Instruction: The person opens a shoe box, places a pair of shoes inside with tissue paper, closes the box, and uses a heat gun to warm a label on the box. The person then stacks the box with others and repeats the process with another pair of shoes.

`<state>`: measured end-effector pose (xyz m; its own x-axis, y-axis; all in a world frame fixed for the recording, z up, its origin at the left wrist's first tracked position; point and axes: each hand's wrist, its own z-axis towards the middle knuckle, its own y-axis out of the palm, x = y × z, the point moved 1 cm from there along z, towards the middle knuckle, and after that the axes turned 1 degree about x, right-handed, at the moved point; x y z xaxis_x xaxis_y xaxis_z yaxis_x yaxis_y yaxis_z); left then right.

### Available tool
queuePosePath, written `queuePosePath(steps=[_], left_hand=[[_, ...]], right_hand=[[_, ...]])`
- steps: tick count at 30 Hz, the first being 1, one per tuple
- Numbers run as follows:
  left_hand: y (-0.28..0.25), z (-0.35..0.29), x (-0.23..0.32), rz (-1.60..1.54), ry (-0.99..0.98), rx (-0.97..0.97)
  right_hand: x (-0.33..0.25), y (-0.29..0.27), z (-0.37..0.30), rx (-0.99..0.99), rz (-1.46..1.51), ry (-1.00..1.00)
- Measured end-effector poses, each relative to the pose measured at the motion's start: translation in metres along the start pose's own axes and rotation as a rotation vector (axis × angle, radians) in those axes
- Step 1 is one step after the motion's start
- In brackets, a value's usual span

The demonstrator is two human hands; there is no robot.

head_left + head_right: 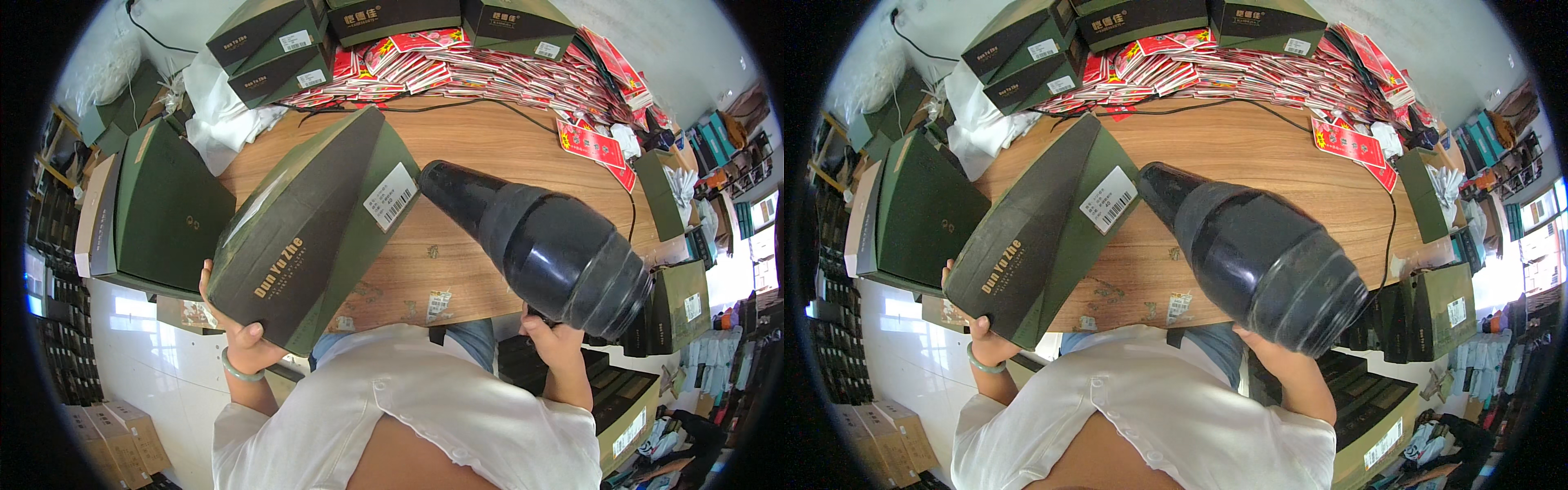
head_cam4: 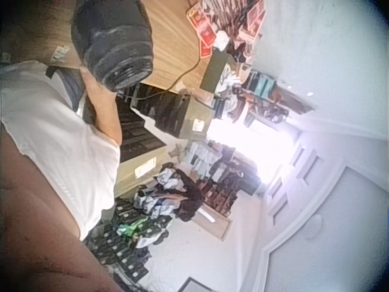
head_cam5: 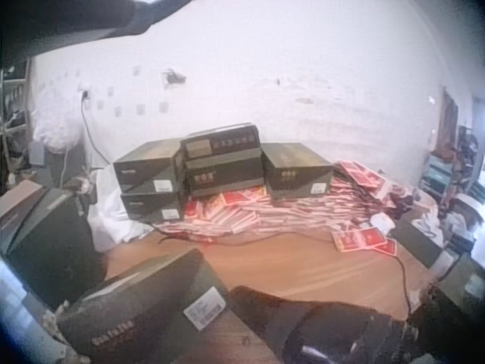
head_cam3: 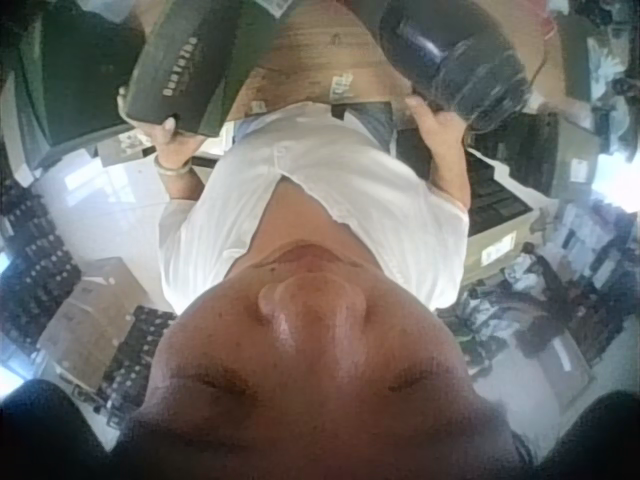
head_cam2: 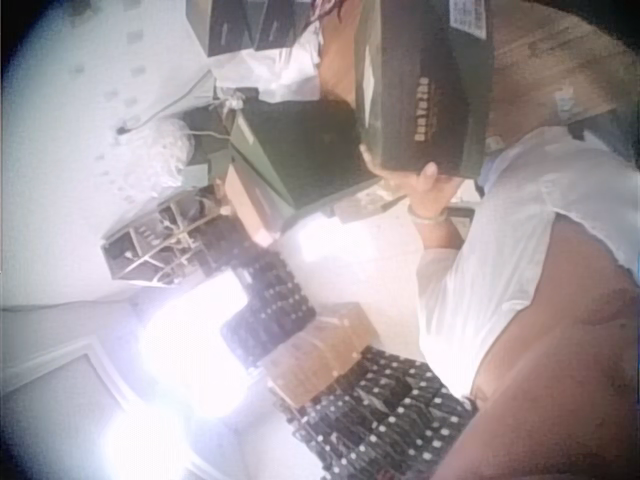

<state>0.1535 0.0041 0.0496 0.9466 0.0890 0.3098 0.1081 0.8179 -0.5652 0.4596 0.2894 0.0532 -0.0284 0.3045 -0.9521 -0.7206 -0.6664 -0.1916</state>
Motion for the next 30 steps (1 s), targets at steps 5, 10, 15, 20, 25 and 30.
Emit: queuePosePath(steps=[5, 10, 15, 20, 25, 30], left_hand=[[0.001, 0.000, 0.000, 0.040, 0.029, 0.022], [0.000, -0.001, 0.002, 0.003, -0.023, -0.006], [-0.004, 0.005, 0.000, 0.090, 0.078, -0.120], [-0.008, 0.003, -0.004, 0.184, 0.059, -0.183], [-0.009, 0.003, -0.003, 0.175, 0.055, -0.172], [-0.006, 0.018, 0.002, 0.170, 0.189, -0.124]], right_hand=[[0.000, -0.001, 0.009, 0.007, -0.122, -0.063], [-0.016, 0.007, 0.020, -0.020, -0.005, -0.049], [-0.020, 0.011, 0.021, -0.016, 0.100, 0.002], [-0.013, 0.008, 0.019, 0.017, -0.044, -0.075], [-0.014, 0.003, 0.018, -0.032, -0.127, -0.104], [-0.009, 0.008, 0.027, 0.085, -0.109, -0.104]])
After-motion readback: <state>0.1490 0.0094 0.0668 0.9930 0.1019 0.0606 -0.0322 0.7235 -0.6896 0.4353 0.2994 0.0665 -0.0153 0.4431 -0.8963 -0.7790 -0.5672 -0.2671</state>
